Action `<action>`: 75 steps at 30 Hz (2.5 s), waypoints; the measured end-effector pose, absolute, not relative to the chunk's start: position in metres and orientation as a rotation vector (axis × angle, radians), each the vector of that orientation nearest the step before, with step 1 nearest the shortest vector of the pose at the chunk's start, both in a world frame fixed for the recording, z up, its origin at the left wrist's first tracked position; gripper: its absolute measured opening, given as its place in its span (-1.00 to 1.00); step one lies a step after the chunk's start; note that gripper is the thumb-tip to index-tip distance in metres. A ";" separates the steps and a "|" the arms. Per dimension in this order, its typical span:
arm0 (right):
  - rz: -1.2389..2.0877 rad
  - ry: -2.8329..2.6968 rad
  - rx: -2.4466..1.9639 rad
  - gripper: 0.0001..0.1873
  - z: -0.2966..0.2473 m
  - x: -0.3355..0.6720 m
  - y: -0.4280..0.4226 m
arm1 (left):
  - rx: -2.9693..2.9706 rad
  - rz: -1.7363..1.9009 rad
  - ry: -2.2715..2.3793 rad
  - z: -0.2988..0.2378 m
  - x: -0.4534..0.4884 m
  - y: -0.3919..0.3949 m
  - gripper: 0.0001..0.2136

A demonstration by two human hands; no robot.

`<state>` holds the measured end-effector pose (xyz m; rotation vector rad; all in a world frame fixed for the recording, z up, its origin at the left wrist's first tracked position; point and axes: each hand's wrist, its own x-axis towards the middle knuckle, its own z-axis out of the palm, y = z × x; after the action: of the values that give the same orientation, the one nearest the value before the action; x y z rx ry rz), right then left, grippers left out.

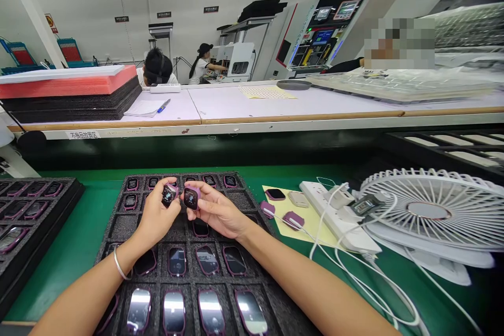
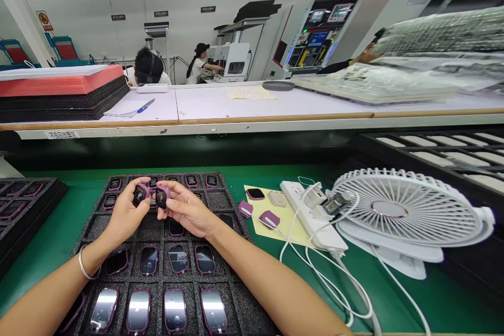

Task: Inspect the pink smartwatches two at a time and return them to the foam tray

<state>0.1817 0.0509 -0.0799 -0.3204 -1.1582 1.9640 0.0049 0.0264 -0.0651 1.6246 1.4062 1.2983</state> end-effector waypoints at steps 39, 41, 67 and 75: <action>1.965 -1.152 -0.321 -0.53 -0.081 0.180 0.050 | 1.574 1.282 1.335 -0.067 0.005 0.028 -0.61; 1.959 -1.117 -0.347 -0.51 -0.081 0.180 0.052 | 1.462 1.294 1.320 -0.066 0.005 0.030 -0.60; 1.647 -1.197 -0.607 -0.62 -0.091 0.178 0.060 | 1.090 1.225 1.020 -0.063 0.002 0.034 -0.62; 1.633 -1.238 -0.610 -0.61 -0.091 0.178 0.060 | 1.095 1.219 1.023 -0.062 0.001 0.034 -0.64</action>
<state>0.1777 0.0595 -0.0907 -0.6103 -1.2377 1.6327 0.0007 0.0344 -0.0624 1.0953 1.0227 1.2194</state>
